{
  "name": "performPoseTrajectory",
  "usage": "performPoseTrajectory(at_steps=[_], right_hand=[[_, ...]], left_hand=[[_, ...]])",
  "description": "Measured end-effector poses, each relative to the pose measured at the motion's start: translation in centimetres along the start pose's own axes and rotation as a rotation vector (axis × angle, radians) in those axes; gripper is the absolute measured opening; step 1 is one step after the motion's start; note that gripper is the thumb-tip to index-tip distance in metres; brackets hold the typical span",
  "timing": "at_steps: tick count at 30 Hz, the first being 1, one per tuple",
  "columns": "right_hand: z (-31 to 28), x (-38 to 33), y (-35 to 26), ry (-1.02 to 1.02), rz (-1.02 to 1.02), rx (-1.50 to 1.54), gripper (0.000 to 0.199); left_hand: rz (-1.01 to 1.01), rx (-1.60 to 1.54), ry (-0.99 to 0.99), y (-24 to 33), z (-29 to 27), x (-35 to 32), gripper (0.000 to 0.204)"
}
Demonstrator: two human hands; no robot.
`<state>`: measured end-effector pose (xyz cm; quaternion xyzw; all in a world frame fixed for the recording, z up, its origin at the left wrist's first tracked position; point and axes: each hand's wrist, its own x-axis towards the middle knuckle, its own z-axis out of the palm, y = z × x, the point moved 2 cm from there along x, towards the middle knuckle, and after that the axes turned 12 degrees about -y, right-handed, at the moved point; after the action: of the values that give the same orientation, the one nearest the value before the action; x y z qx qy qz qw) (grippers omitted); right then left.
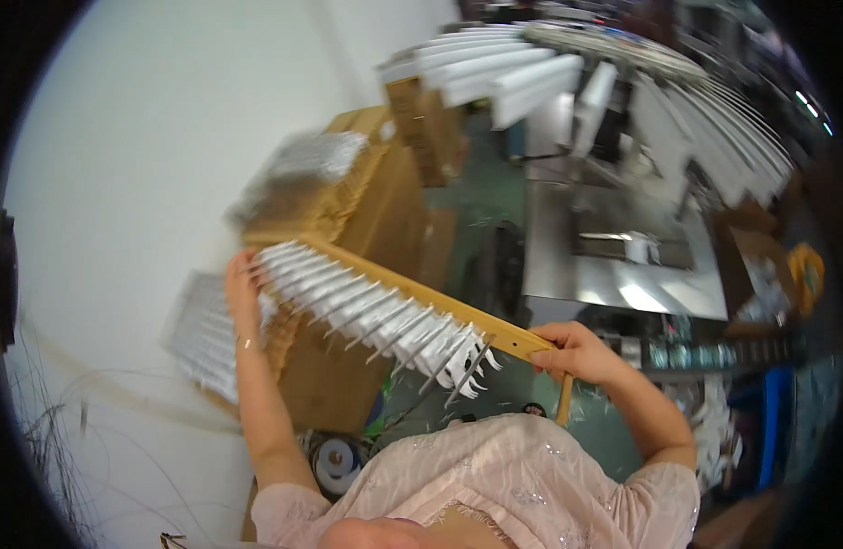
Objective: Unloading manufactured plastic components from a rotating assembly machine and placing them into boxes.
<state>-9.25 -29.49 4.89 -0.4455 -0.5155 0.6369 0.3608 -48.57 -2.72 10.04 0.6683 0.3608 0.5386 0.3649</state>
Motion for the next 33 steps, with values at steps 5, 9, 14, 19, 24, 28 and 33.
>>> performPoseTrajectory(at_steps=[5, 9, 14, 19, 24, 28, 33], right_hand=[[-7.8, -5.2, -1.8, 0.083, -0.06, 0.08, 0.029], [-16.9, -10.5, -1.7, 0.426, -0.271, 0.18, 0.016], [-28.0, -16.0, 1.1, 0.713, -0.441, 0.224, 0.014], [-37.6, -19.2, 1.9, 0.799, -0.558, 0.14, 0.014], [-42.2, -17.3, 1.7, 0.82, -0.553, 0.392, 0.015], [-42.9, -16.9, 0.7, 0.809, -0.634, 0.38, 0.014], [-51.3, -18.0, 3.6, 0.792, -0.696, 0.336, 0.026]], left_hand=[[0.039, 0.138, 0.016, 0.0, 7.6, -2.4, 0.03], [0.041, -0.005, -0.128, -3.0, 15.3, -2.8, 0.027], [0.2, 0.009, -0.21, 0.0, 28.0, -4.1, 0.02], [0.167, 0.026, -0.195, 2.4, 36.2, -3.8, 0.016], [0.408, 0.221, -0.216, 3.9, 40.6, -2.7, 0.016], [0.39, 0.265, -0.142, 6.2, 40.2, -3.4, 0.016], [0.587, 0.347, -0.068, 7.1, 41.4, -1.6, 0.014]])
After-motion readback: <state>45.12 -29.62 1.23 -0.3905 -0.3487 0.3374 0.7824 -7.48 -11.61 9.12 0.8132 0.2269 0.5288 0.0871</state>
